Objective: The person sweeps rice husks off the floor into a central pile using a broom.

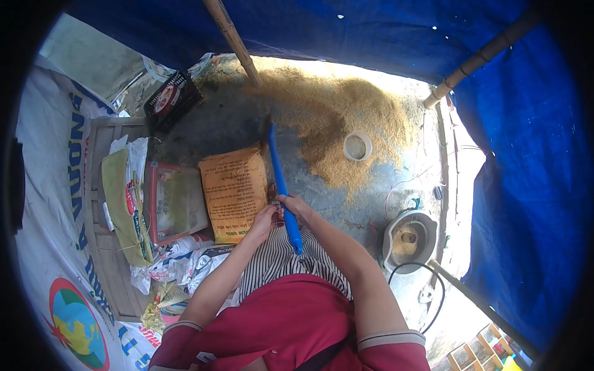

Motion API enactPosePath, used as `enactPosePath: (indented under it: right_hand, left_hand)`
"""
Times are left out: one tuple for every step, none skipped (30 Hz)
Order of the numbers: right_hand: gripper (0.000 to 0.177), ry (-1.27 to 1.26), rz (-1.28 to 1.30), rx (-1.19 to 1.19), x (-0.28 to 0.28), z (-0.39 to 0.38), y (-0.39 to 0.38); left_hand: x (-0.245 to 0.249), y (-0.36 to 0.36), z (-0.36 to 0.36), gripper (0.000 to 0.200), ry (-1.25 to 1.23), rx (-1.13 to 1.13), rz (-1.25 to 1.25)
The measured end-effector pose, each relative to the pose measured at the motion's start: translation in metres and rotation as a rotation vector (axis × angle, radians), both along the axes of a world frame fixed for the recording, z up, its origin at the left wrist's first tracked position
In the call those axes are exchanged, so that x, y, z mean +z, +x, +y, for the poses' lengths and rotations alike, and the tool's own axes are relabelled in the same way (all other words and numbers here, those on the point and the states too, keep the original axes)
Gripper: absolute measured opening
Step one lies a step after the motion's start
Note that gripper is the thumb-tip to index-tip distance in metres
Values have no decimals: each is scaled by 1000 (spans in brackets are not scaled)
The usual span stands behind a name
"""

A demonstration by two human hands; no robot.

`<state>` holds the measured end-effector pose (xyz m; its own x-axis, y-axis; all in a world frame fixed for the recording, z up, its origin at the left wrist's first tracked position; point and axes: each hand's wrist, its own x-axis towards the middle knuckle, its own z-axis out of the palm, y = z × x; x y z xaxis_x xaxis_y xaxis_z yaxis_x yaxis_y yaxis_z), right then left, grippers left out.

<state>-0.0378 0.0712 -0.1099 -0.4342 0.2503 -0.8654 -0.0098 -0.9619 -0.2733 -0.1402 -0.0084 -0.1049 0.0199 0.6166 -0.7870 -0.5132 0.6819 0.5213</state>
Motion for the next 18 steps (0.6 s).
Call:
enactPosePath:
  right_hand:
    - [20, 140, -16, 46, 6, 3, -4]
    - [31, 224, -15, 178, 7, 7, -8]
    - [31, 224, -13, 180, 12, 10, -10]
    - [35, 399, -13, 284, 17, 14, -11]
    - [39, 575, -13, 389, 22, 18, -11]
    - [39, 576, -12, 392, 35, 23, -13]
    - [40, 544, 65, 411, 52, 28, -14]
    - [40, 510, 142, 429, 63, 31, -15]
    - [40, 510, 142, 428, 65, 30, -17]
    - [39, 610, 125, 446, 67, 27, -21]
    - [37, 710, 107, 462, 70, 26, -22]
    - [37, 711, 104, 457, 75, 28, -20]
    - [37, 707, 115, 509, 81, 28, -19]
    - [36, 704, 127, 561, 87, 28, -17]
    - [36, 705, 127, 560, 93, 29, -15]
    - [36, 638, 94, 589, 101, 31, -10]
    - [37, 569, 61, 616, 108, 31, -6]
    - [37, 572, 59, 616, 116, 29, -4]
  left_hand:
    - [0, -4, 0, 19, 5, 35, -6]
    - [0, -7, -1, 19, -3, 63, -15]
    - [1, -10, -1, 19, -4, 64, -13]
    - [1, -12, -2, 20, -2, 71, -17]
    - [2, -13, -2, 20, 0, 79, -22]
    - [5, -13, -1, 20, 1, 81, -22]
    - [10, -13, 2, 20, -17, 65, -5]
    - [15, -13, 3, 21, -37, 47, 11]
    - [13, -12, 4, 21, -36, 47, 11]
    - [11, -11, 5, 22, -52, 56, 40]
    - [9, -10, 6, 24, -67, 63, 69]
    - [7, -9, 9, 24, -66, 58, 68]
    - [4, -8, 12, 28, -35, 21, 97]
    - [2, -8, 13, 33, -4, -14, 127]
    - [6, -10, 16, 33, -4, -15, 128]
    - [9, -11, 18, 34, 15, -52, 37]
    - [13, -11, 19, 35, 33, -89, -54]
    - [20, -7, 25, 35, 37, -90, -54]
